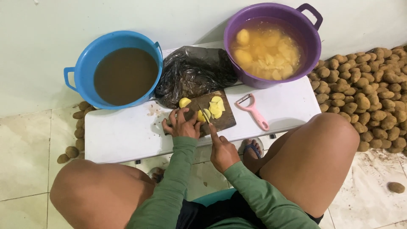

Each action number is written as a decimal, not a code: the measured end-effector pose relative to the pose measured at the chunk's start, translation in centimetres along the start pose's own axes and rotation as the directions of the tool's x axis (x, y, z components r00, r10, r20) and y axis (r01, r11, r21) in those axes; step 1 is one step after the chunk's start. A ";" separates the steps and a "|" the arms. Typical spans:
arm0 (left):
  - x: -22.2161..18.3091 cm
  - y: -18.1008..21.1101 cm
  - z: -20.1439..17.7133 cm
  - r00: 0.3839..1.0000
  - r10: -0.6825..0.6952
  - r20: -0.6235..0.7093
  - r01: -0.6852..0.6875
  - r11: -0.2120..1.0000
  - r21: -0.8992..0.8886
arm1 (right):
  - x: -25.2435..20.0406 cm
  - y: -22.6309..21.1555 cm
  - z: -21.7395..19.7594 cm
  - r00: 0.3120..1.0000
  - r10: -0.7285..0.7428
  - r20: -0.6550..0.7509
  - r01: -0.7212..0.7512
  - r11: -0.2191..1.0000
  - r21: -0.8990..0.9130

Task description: A person is peeling raw potatoes with a hand peeler and then slicing them into pieces with a knife on a wooden board, placing the results into a bucket of water.

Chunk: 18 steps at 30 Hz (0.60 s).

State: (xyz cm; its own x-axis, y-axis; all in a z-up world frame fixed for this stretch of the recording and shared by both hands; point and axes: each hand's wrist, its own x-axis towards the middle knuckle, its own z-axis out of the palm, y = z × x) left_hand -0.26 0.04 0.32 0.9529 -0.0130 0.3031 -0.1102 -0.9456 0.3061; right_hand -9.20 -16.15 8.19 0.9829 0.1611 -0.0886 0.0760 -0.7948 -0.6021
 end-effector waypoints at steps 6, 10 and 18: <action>0.1 0.0 0.1 1.000 0.005 -0.003 -0.005 1.000 0.006 | 0.3 -0.1 0.1 1.000 0.005 0.024 -0.004 0.999 -0.044; 0.0 -0.5 0.7 0.999 0.041 -0.025 -0.041 0.999 0.000 | 0.6 0.3 0.5 1.000 0.000 0.027 0.001 1.000 -0.016; 0.0 -1.2 1.7 0.996 0.066 -0.062 -0.072 0.992 -0.105 | 1.6 1.2 1.6 1.000 -0.025 -0.002 0.025 0.999 -0.021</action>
State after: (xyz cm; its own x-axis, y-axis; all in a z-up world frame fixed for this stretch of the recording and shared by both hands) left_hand 0.34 0.62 -1.55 0.9240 -0.0553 0.3784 -0.2080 -0.9030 0.3760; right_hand -7.79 -15.90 6.05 0.9811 0.1798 -0.0718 0.1041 -0.8028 -0.5870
